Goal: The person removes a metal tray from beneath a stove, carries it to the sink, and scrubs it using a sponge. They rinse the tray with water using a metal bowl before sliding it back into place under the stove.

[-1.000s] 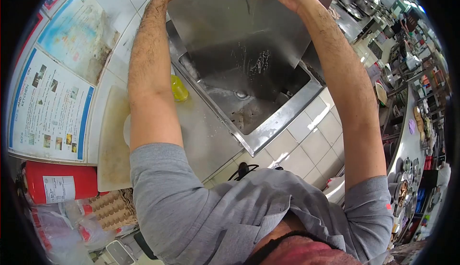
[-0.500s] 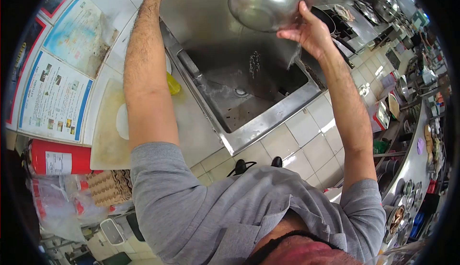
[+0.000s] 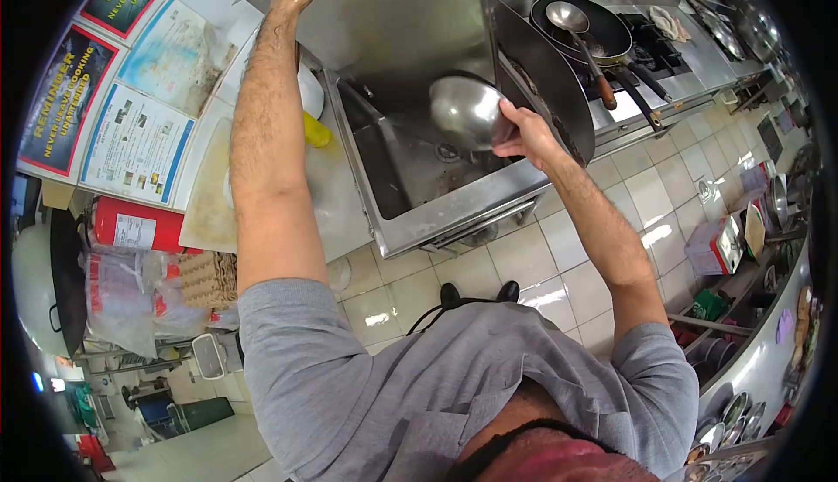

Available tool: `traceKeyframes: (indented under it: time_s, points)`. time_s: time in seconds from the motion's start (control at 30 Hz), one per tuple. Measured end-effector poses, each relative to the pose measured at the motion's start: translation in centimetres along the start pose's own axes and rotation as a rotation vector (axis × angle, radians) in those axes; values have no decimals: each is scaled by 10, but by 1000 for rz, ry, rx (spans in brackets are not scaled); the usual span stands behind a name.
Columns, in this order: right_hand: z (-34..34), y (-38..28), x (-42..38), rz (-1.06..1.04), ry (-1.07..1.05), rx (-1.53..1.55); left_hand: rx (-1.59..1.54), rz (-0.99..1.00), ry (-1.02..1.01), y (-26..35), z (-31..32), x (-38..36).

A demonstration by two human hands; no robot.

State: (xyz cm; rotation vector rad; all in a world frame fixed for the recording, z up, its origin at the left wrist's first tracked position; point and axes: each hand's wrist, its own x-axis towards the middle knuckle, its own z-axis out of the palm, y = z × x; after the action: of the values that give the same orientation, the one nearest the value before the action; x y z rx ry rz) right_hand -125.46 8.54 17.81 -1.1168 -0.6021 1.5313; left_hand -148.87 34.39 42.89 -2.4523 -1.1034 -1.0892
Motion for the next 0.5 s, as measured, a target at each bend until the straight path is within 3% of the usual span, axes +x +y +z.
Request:
traceKeyframes:
  time_s: [0.07, 0.13, 0.2, 0.27, 0.33, 0.5]
  points:
    - [-13, 4, -4, -40, 94, -380, 25, -6, 24, -4, -1, -1]
    - [-27, 0, -13, 19, 113, -480, 90, -26, 65, -9, -1, -2]
    - [-31, -11, -27, -61, 77, -929, 160, -8, 107, -26, 5, -1]
    - [-31, -23, -36, -71, 95, -951, 224, 10, 139, -24, 3, -6]
    - [-35, -34, -38, -295, 125, -1319, 97, -48, 143, -26, -1, -11]
    - [-33, -48, -37, -329, 178, -1522, 157, 62, 252, -45, -4, -17]
